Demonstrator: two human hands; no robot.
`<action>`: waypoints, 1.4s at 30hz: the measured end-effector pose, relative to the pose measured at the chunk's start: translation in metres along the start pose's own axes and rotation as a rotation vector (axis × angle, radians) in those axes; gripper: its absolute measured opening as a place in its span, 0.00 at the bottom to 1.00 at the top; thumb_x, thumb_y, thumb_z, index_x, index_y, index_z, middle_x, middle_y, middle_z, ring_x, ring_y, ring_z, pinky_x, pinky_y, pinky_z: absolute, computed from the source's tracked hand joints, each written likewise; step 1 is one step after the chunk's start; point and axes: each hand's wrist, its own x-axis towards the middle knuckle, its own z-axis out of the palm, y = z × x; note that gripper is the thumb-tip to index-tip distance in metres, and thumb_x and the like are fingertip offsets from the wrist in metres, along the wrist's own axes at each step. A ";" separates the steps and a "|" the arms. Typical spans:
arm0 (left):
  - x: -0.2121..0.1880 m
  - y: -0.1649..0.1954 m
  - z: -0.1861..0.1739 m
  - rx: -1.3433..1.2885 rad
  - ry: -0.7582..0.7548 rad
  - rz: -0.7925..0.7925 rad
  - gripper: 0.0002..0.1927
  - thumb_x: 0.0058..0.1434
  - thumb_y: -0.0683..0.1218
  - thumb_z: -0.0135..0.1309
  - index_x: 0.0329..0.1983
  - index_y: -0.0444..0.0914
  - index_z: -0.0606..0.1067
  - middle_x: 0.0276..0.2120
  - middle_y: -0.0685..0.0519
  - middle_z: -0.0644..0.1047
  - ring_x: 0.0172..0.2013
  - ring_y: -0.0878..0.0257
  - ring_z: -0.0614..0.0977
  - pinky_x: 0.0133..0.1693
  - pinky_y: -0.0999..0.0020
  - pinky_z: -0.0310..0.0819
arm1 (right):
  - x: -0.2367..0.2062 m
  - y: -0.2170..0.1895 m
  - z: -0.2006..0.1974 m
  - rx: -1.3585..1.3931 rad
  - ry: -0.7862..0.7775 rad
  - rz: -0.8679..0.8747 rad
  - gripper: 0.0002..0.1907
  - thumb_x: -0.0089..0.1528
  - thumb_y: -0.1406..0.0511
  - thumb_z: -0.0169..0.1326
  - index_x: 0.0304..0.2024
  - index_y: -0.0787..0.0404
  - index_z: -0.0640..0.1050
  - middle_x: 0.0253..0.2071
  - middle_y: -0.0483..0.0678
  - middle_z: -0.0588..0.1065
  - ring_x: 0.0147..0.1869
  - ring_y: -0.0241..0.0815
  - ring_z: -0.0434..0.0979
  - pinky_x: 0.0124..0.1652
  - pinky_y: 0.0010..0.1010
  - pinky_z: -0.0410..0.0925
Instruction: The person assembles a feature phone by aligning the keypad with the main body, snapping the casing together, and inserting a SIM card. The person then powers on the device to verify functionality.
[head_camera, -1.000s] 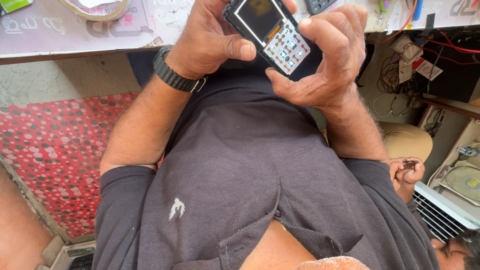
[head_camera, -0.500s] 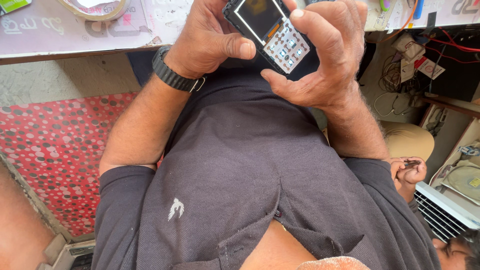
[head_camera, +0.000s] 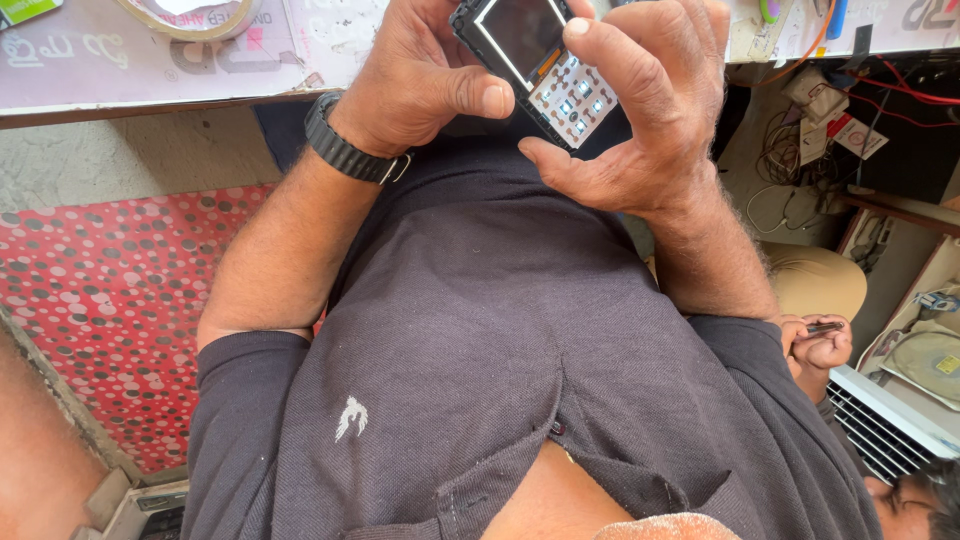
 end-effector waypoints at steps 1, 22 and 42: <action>-0.003 -0.001 0.000 -0.005 0.017 -0.017 0.25 0.69 0.46 0.71 0.65 0.41 0.73 0.57 0.50 0.80 0.56 0.62 0.82 0.62 0.66 0.83 | 0.000 0.000 -0.001 0.002 -0.004 -0.001 0.44 0.50 0.60 0.74 0.65 0.56 0.69 0.52 0.49 0.71 0.53 0.47 0.69 0.54 0.44 0.60; -0.004 -0.005 -0.002 0.002 0.068 0.009 0.23 0.71 0.48 0.69 0.65 0.41 0.73 0.55 0.54 0.79 0.57 0.65 0.81 0.61 0.69 0.81 | -0.007 -0.001 0.011 0.051 0.065 0.013 0.47 0.57 0.57 0.80 0.67 0.60 0.65 0.51 0.47 0.72 0.48 0.44 0.72 0.51 0.40 0.63; -0.005 0.017 0.032 0.066 0.262 -0.252 0.11 0.78 0.40 0.51 0.59 0.30 0.72 0.47 0.47 0.80 0.43 0.63 0.84 0.44 0.69 0.84 | -0.012 -0.013 0.031 0.262 0.119 0.234 0.44 0.62 0.58 0.81 0.65 0.62 0.63 0.40 0.45 0.72 0.35 0.36 0.74 0.34 0.24 0.69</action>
